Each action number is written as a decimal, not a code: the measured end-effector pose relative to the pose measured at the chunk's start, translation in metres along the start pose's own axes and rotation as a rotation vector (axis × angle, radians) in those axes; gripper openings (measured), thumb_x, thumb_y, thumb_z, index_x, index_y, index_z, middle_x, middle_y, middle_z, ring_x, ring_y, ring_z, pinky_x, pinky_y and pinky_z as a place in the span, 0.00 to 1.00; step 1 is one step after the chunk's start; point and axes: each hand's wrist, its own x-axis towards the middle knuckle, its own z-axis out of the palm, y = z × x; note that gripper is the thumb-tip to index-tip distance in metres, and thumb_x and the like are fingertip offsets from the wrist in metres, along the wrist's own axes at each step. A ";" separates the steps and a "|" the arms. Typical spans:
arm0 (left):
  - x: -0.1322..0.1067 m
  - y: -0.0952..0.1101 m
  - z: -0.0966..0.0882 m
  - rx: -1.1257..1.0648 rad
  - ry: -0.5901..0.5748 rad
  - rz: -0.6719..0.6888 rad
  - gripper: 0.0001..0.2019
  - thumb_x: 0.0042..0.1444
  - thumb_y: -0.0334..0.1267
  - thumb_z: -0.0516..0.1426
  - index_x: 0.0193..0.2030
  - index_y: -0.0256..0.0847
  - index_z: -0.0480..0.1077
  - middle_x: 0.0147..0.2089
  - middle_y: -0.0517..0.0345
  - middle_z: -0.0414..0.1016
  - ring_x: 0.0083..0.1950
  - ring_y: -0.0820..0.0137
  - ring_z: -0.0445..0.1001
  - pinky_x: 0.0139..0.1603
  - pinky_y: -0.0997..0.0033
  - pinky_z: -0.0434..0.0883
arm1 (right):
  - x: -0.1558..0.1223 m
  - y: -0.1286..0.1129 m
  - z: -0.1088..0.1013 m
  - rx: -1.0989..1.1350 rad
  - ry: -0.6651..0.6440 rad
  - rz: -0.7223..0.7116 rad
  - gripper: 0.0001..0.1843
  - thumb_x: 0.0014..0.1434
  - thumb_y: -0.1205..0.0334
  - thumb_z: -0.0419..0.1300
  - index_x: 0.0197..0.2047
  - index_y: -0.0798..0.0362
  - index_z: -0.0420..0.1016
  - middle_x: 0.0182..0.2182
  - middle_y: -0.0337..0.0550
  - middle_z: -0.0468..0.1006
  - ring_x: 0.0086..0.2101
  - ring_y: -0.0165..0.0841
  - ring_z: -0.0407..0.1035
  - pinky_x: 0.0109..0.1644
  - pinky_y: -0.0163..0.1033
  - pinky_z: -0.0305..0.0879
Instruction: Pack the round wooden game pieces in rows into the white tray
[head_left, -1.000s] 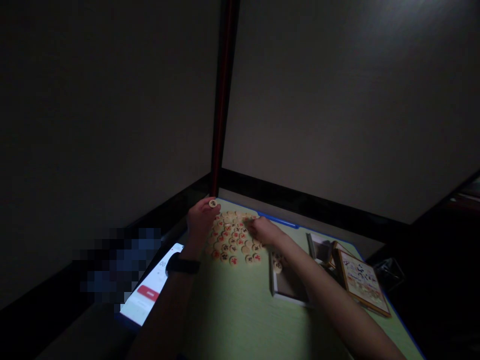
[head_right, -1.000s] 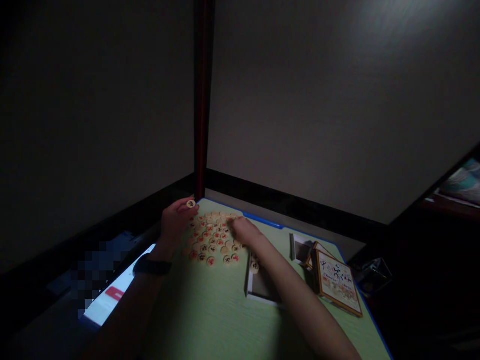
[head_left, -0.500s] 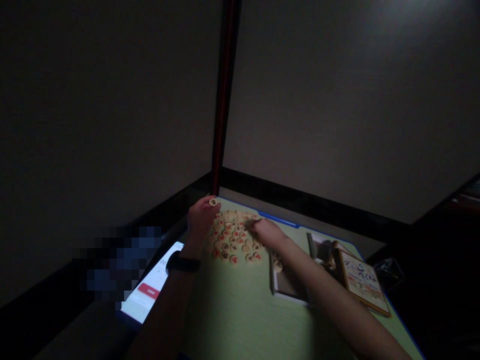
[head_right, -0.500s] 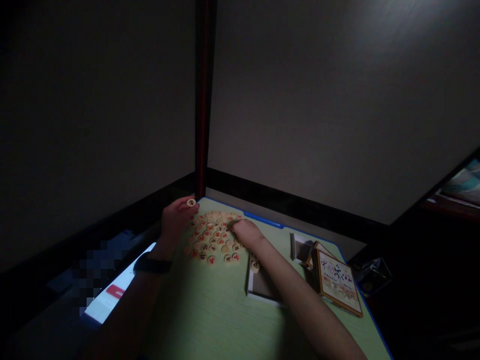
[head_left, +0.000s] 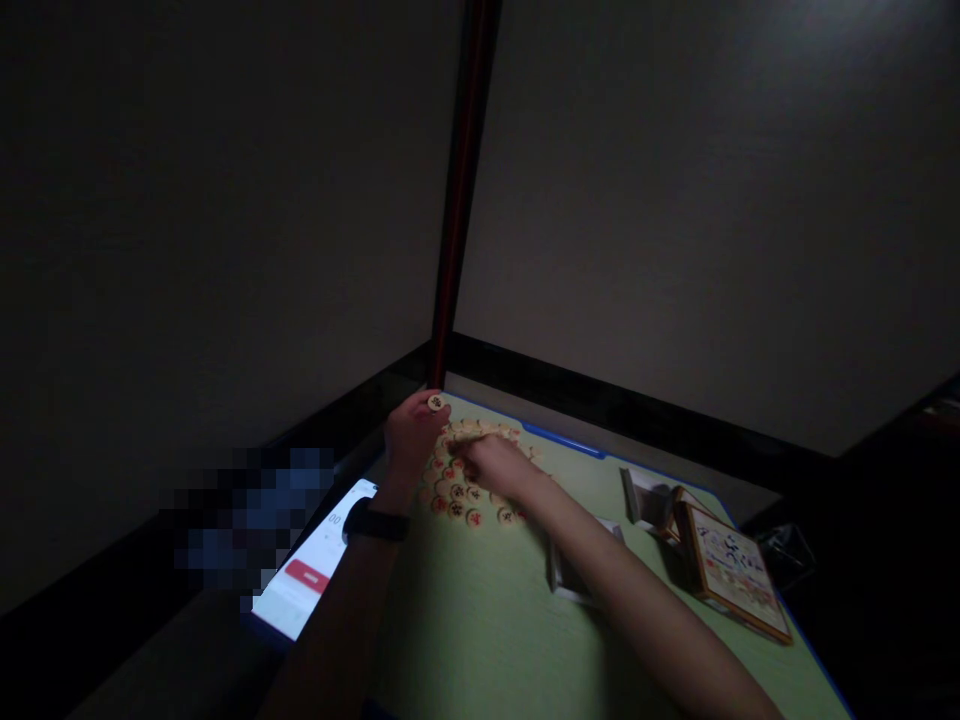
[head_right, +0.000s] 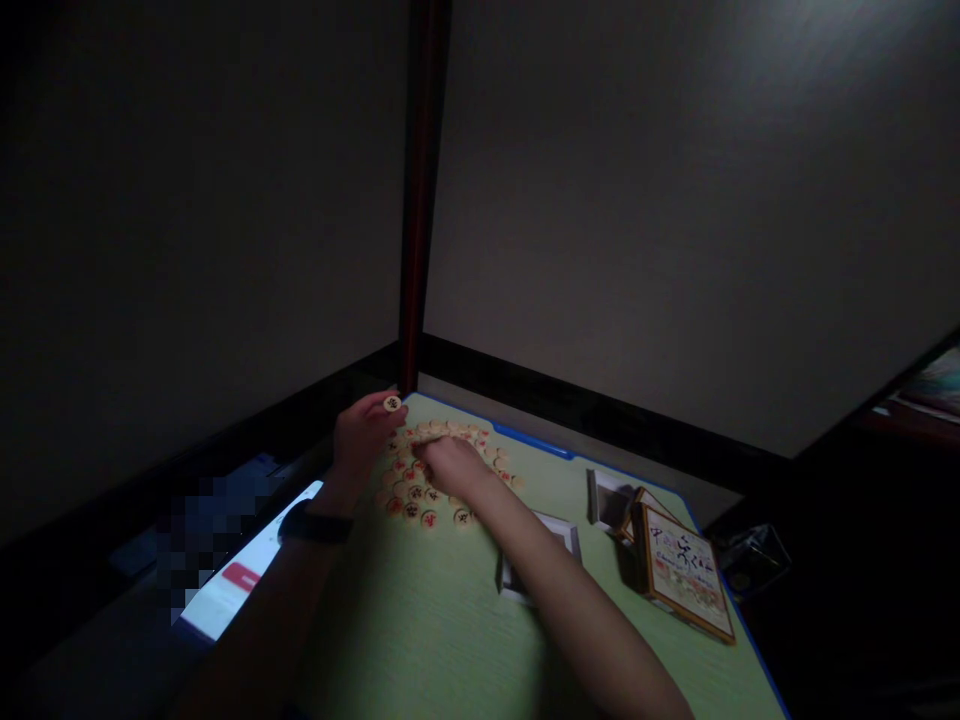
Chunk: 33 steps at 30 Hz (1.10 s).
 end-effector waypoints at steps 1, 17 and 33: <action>0.000 0.000 0.000 0.004 0.001 0.002 0.15 0.42 0.39 0.63 0.39 0.43 0.78 0.28 0.61 0.78 0.30 0.69 0.76 0.31 0.74 0.70 | 0.003 -0.002 0.002 -0.013 0.020 -0.016 0.22 0.60 0.69 0.54 0.56 0.48 0.76 0.49 0.49 0.80 0.50 0.40 0.73 0.50 0.38 0.65; 0.000 0.005 0.000 -0.060 0.040 -0.040 0.15 0.42 0.36 0.63 0.40 0.41 0.77 0.29 0.61 0.80 0.32 0.69 0.77 0.31 0.75 0.70 | 0.042 -0.014 0.001 -0.083 0.043 -0.083 0.17 0.61 0.67 0.53 0.48 0.53 0.80 0.47 0.53 0.81 0.48 0.42 0.74 0.48 0.39 0.66; 0.007 -0.007 -0.002 0.022 0.080 -0.015 0.15 0.44 0.36 0.63 0.42 0.41 0.77 0.31 0.60 0.80 0.31 0.69 0.77 0.31 0.75 0.71 | 0.050 0.010 0.005 0.003 0.038 -0.167 0.17 0.59 0.73 0.56 0.45 0.53 0.82 0.42 0.45 0.83 0.43 0.35 0.75 0.46 0.32 0.64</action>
